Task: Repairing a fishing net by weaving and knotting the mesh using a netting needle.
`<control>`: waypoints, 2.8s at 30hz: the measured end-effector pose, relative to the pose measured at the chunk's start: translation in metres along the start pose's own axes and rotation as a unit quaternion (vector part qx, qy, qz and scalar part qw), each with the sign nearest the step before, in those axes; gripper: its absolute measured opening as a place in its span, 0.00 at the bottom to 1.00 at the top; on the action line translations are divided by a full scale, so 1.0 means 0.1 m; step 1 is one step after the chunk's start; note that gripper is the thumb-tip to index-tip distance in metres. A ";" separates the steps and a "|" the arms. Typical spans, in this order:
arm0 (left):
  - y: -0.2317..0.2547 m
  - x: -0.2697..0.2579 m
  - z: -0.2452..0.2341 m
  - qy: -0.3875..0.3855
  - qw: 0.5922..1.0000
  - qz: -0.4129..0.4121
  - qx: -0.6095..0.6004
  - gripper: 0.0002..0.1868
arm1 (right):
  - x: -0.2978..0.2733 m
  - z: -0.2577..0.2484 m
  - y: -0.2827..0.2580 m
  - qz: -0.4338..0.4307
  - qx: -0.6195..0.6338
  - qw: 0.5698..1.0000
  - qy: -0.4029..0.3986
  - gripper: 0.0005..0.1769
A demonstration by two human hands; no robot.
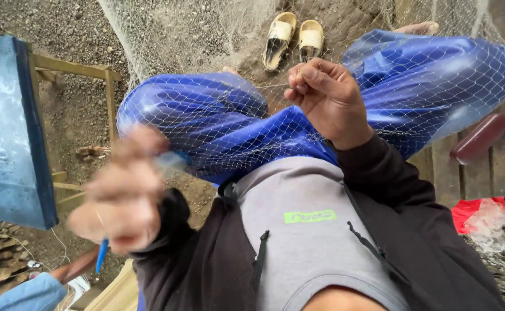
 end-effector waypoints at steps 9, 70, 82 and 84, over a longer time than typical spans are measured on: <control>-0.48 -0.66 0.94 -0.038 0.942 -0.316 0.105 0.18 | -0.08 -0.04 -0.08 -0.095 -0.057 0.994 0.015 0.06; -0.52 -0.09 0.78 -0.080 0.911 -0.136 0.380 0.05 | -0.22 -0.03 0.15 -0.040 0.055 0.998 0.017 0.07; -0.82 -0.02 1.02 -0.039 0.895 -0.050 0.443 0.07 | -0.21 -0.03 0.13 -0.020 0.062 0.998 0.011 0.07; -0.87 -0.04 1.06 -0.041 0.907 -0.030 0.418 0.06 | -0.20 -0.01 0.12 -0.024 0.057 0.998 0.004 0.08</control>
Point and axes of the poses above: each hand's wrist, its own x-axis towards the middle knuckle, its own z-axis out of the palm, y = z × x, the point moved 9 cm from there along x, towards the middle knuckle, and after that the axes turned 11 degrees about y, right-handed, at the moved point
